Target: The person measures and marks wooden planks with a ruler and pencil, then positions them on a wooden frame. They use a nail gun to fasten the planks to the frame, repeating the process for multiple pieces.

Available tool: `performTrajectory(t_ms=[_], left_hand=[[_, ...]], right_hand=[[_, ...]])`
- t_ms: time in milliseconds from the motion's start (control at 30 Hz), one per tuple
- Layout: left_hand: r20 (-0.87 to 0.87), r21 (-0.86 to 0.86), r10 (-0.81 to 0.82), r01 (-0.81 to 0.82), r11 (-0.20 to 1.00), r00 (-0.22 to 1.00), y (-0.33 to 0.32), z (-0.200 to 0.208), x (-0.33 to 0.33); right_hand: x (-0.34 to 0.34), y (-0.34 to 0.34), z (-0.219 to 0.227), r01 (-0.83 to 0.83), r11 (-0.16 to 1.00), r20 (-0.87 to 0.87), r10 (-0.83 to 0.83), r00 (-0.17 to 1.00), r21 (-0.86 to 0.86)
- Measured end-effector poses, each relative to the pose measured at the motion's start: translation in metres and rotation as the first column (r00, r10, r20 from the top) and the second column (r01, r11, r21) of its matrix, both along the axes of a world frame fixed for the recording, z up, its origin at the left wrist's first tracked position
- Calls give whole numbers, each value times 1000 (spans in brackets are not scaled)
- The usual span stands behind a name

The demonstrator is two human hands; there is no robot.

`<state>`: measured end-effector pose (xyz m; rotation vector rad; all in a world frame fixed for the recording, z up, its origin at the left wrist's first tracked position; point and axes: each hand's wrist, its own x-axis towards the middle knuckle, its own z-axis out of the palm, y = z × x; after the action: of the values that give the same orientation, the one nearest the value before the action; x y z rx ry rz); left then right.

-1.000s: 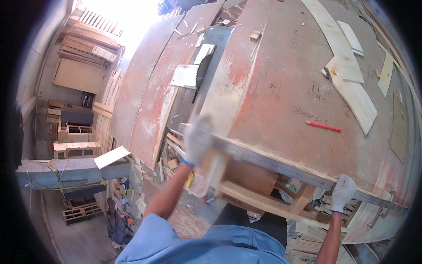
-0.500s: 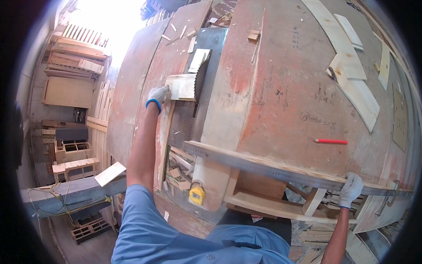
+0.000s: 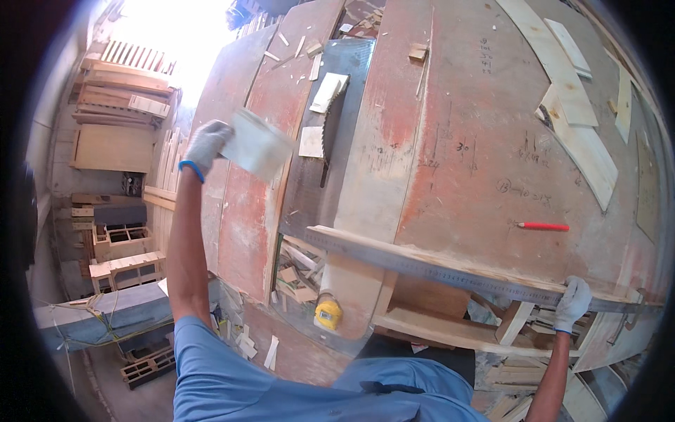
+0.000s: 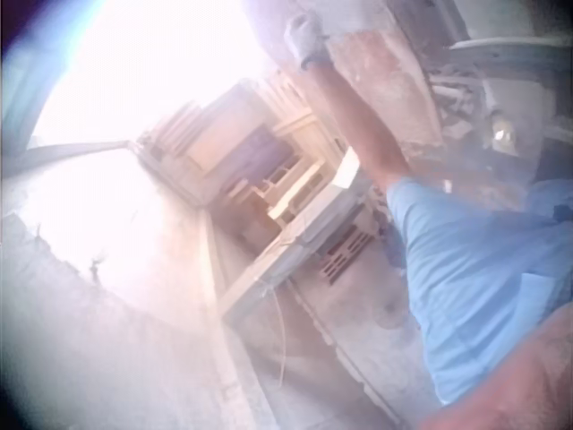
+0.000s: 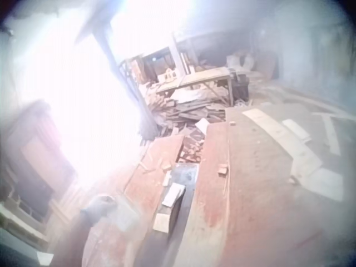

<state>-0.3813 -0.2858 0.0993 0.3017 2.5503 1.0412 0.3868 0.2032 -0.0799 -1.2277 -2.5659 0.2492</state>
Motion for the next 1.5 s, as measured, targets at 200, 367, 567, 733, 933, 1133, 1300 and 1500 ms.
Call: performTrajectory(t_ms=[200, 367, 567, 733, 933, 1133, 1300, 1500], left_hand=[[-87, -307, -183, 148, 940, 979, 59, -69, -23], [-785, 18, 208, -315, 949, 583, 129, -78, -81], [-75, 701, 231, -113, 704, 970, 162, -42, 15], [475, 633, 13, -353, 689, 880, 141, -60, 182], [680, 565, 54, -569, 597, 731, 114, -68, 297], [666, 535, 46, -520, 666, 745, 91, -75, 354], [330, 472, 273, -409, 781, 904, -8, -82, 381], [306, 456, 115, -251, 854, 945, -17, -80, 400]], right_hand=[[-1, -2, 5, -42, 997, 18, 41, 999, 67], [-10, -4, 9, -30, 998, -1, 30, 1000, 52], [1, -4, 4, 0, 995, -6, 1, 1000, 98], [-12, -7, 12, 121, 981, -78, -133, 988, -151], [-210, -135, 135, -282, 366, -386, -252, 887, -887], [-284, -190, 121, -484, 230, -516, -109, 849, -844], [-259, -174, 115, -424, 56, -333, 530, 780, -904], [-361, -9, 313, -819, 377, -821, 210, 531, -433]])
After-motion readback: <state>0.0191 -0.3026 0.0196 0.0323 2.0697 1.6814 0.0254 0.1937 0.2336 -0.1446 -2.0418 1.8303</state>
